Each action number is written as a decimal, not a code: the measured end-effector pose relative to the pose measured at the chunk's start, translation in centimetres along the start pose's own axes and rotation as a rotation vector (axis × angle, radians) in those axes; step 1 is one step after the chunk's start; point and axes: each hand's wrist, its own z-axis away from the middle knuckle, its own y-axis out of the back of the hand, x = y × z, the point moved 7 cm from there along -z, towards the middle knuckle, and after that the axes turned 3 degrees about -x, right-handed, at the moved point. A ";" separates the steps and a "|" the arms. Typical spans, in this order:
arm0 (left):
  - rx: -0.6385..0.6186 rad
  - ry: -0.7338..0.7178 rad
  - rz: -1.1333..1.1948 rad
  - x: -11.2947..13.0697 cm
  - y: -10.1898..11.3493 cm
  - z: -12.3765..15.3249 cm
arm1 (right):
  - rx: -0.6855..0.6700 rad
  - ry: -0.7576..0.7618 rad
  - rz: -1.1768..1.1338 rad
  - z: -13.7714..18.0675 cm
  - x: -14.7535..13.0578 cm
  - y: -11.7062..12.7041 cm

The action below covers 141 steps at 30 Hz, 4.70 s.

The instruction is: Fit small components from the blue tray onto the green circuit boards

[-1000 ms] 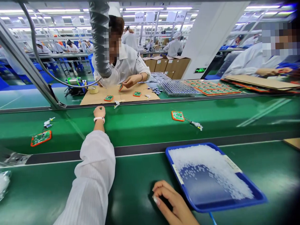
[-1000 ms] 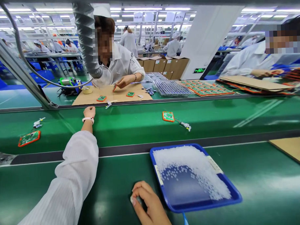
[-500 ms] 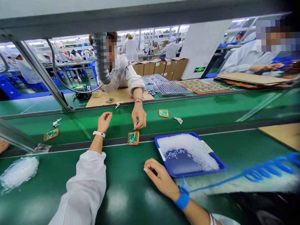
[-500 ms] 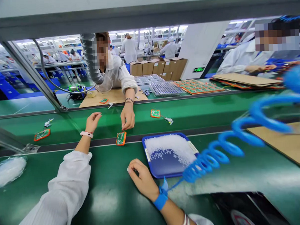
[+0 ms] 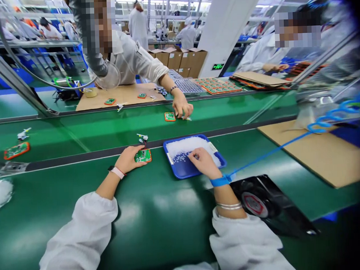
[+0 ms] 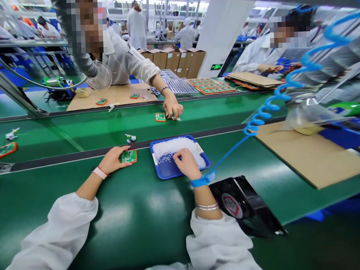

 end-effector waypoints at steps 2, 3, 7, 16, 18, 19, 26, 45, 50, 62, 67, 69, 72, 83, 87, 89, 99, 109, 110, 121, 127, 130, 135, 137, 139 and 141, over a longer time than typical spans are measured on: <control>0.008 0.020 0.008 0.3 0.0 0.7 | -0.050 0.015 0.062 0.2 0.4 -0.8; 0.012 0.025 0.017 0.5 0.0 1.1 | -0.066 0.024 0.083 0.3 0.4 -1.1; 0.013 0.035 0.063 1.9 -0.4 2.9 | -0.116 0.060 0.134 0.5 -0.3 -2.1; 0.017 0.097 0.153 5.7 -0.8 7.5 | -0.173 0.156 0.169 0.6 -1.9 -2.0; 0.052 0.132 0.192 6.1 -0.5 7.8 | -0.105 0.192 0.080 1.0 -4.4 -2.3; 0.081 0.149 0.225 6.1 -0.3 7.8 | -0.088 0.216 0.008 1.4 -6.0 -2.8; 0.166 0.133 0.398 5.7 0.3 7.0 | -0.292 0.313 -0.364 4.7 -14.0 -10.4; 0.079 0.265 0.396 4.7 -0.3 6.9 | -0.322 0.192 -0.344 4.0 -12.9 -11.4; -0.025 0.160 0.140 5.9 -0.2 8.0 | 0.028 0.150 -0.222 1.7 -7.9 -4.4; -0.073 0.099 0.039 6.7 -1.0 7.8 | -0.020 -0.064 0.133 0.3 0.7 -2.6; -0.065 0.111 0.081 6.7 -0.7 7.8 | -0.034 0.020 0.127 0.1 -0.2 -2.0; -0.047 0.128 0.135 6.6 -0.6 7.5 | 0.007 0.080 0.069 0.4 -2.3 -1.8; 0.051 0.146 0.295 6.5 -0.2 6.9 | 0.001 0.203 -0.141 1.6 -7.2 -3.3; 0.113 0.174 0.438 5.9 -0.4 6.5 | -0.280 0.261 -0.373 4.7 -12.7 -11.0; 0.057 0.217 0.338 5.8 -0.7 6.4 | -0.316 0.247 -0.364 4.6 -12.4 -11.5; 0.030 0.244 0.321 5.7 -0.8 6.2 | -0.319 0.229 -0.367 4.5 -12.3 -11.8; 0.011 0.156 0.206 6.3 -0.3 7.9 | -0.289 0.134 -0.461 4.3 -11.8 -11.1; 0.118 0.495 0.818 1.1 2.7 3.2 | 0.052 0.083 -0.600 4.1 -10.3 -8.4; 0.225 0.525 0.855 -0.3 3.7 1.7 | 0.040 0.081 -0.607 4.2 -10.3 -8.6; 0.187 0.332 -0.103 -8.6 3.4 -4.6 | -0.057 0.044 -0.649 4.3 -10.5 -9.3; 0.306 0.228 -0.161 -6.5 3.3 -3.4 | -0.084 0.024 -0.642 4.3 -10.2 -9.5; 0.305 0.076 -0.030 -1.6 2.4 -2.1 | -0.100 0.022 -0.642 4.3 -10.0 -9.7; 0.139 0.007 0.140 5.6 -0.6 2.0 | -0.118 0.030 -0.685 4.4 -10.1 -9.8; 0.129 0.036 0.202 6.8 -1.2 3.8 | -0.141 0.044 -0.727 4.5 -10.4 -9.9; 0.139 0.079 0.244 7.0 -1.4 5.4 | -0.191 0.060 -0.763 4.7 -10.8 -10.1; 0.144 0.116 0.268 6.7 -1.4 6.3 | -0.275 0.096 -0.785 5.0 -11.3 -10.3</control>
